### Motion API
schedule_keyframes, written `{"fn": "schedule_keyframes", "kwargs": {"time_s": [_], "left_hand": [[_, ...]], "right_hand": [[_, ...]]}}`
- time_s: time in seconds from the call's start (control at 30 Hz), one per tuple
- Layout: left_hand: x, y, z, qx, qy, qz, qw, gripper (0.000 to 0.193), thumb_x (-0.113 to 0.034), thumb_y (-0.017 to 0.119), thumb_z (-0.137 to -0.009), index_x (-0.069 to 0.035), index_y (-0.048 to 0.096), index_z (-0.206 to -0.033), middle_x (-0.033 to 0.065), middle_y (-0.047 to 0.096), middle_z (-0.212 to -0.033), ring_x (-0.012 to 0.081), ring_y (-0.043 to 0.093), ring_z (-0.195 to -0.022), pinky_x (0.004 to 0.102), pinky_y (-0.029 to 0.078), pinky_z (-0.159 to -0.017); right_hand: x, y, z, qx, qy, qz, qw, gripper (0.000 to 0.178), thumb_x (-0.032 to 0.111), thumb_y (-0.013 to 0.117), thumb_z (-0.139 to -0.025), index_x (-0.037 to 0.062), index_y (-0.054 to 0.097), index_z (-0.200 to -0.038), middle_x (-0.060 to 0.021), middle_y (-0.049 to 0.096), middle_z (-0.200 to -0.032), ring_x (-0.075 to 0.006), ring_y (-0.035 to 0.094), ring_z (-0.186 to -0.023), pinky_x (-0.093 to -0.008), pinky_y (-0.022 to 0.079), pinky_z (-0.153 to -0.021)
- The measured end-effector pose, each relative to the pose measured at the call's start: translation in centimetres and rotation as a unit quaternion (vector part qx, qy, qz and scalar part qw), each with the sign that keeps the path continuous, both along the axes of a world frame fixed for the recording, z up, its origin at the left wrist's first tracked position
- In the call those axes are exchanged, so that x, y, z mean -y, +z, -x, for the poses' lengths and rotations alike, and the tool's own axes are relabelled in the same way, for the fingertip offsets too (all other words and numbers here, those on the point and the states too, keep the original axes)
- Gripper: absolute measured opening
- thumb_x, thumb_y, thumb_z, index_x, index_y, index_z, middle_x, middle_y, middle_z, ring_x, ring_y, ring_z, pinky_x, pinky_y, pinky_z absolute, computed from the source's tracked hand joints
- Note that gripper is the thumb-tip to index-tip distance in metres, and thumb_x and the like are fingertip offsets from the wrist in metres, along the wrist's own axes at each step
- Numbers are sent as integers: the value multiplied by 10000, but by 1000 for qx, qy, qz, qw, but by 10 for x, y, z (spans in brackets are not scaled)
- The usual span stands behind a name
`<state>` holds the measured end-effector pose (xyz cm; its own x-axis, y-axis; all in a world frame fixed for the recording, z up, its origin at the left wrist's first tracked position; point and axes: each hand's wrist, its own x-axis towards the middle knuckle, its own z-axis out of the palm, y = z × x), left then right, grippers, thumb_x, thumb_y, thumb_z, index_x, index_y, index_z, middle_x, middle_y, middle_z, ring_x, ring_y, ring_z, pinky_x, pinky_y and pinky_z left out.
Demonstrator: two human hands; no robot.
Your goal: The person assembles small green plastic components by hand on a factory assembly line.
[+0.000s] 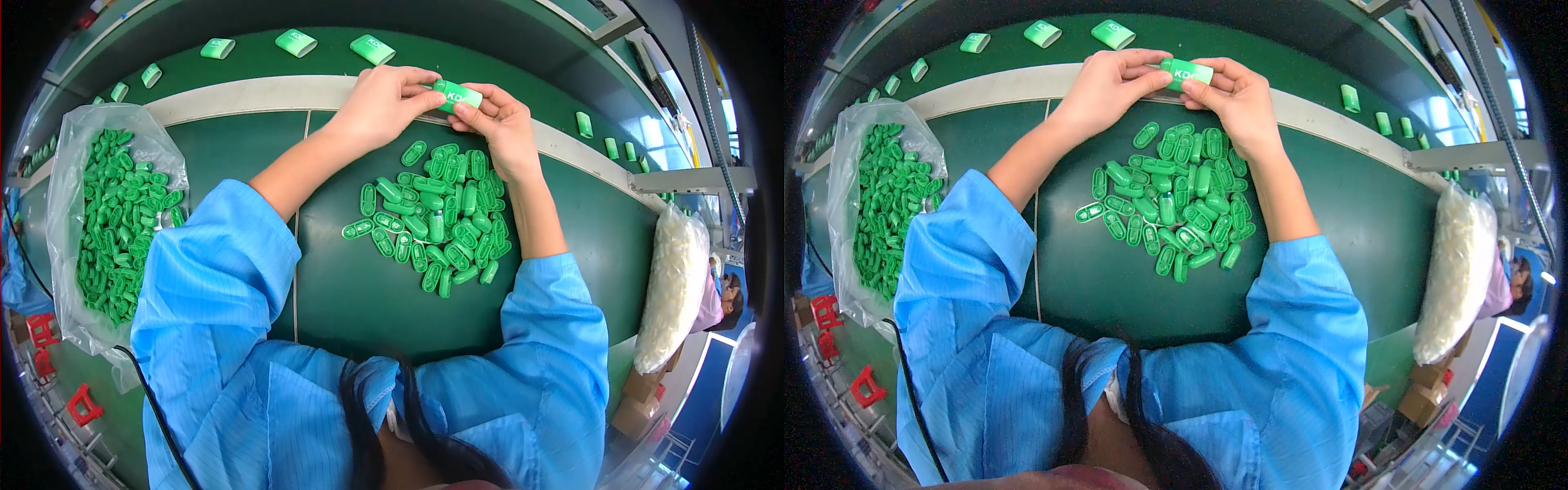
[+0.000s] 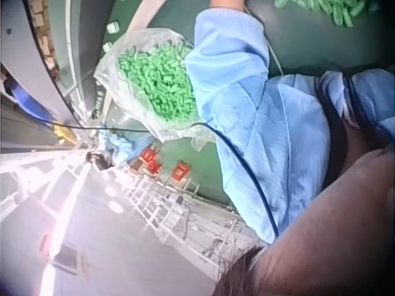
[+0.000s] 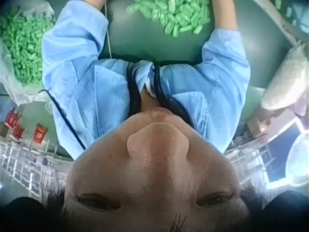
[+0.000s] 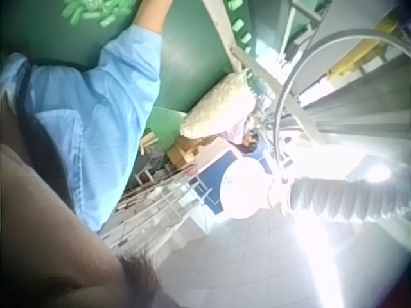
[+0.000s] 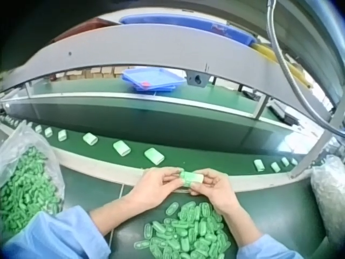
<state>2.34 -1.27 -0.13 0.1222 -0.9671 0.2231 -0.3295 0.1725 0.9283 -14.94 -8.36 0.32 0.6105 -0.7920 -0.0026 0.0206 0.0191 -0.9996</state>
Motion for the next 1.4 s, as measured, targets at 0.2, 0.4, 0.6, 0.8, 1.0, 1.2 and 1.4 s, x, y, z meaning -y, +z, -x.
{"fn": "schedule_keyframes", "kwargs": {"time_s": [0.2,0.4,0.6,0.8,1.0,1.2,1.4], "left_hand": [[-6,2,11,134,31,10,990,277,-162,559,-843,54,576,-1017,180,647,-764,195,653,-688,274,499,-611],[-13,-2,34,240,111,73,962,229,-56,517,-819,94,511,-991,230,575,-632,376,587,-599,422,470,-519],[-6,11,25,239,81,28,967,263,-52,461,-801,111,493,-1005,246,593,-754,376,601,-712,418,495,-635],[22,16,-1,-19,-77,-70,994,247,-68,393,-832,63,581,-924,150,633,-819,189,641,-812,326,503,-720],[15,11,30,316,22,-11,948,351,-44,451,-758,142,466,-1055,284,589,-812,396,601,-734,433,492,-685],[29,15,23,195,68,53,977,278,-140,528,-808,50,564,-1008,214,619,-793,329,617,-728,360,490,-663],[63,-4,-19,257,88,3,962,267,-210,565,-807,-17,615,-984,158,646,-839,270,631,-767,308,487,-708]], "right_hand": [[-6,1,-5,14,-13,-6,1000,252,19,623,-785,-41,548,-1018,-99,635,-873,-118,611,-724,-210,513,-666],[-25,1,-15,-6,-90,113,989,251,-13,615,-777,-67,543,-1011,-112,637,-862,-121,617,-709,-216,520,-637],[-19,3,-14,24,-101,85,991,265,-1,613,-785,-77,530,-1025,-130,630,-883,-138,625,-726,-223,532,-643],[0,6,-11,35,-81,-18,996,293,28,619,-795,-79,519,-1049,-136,626,-903,-157,633,-737,-219,532,-662],[0,-3,-12,47,-102,10,994,280,24,611,-798,-85,520,-1040,-135,630,-891,-155,632,-727,-222,531,-660],[5,2,-14,40,-135,101,985,267,60,615,-796,-69,540,-1017,-127,638,-873,-155,631,-712,-243,529,-630],[72,-13,38,-308,-241,487,781,329,317,645,-748,81,641,-976,-109,633,-960,-309,594,-833,-370,467,-774]]}}
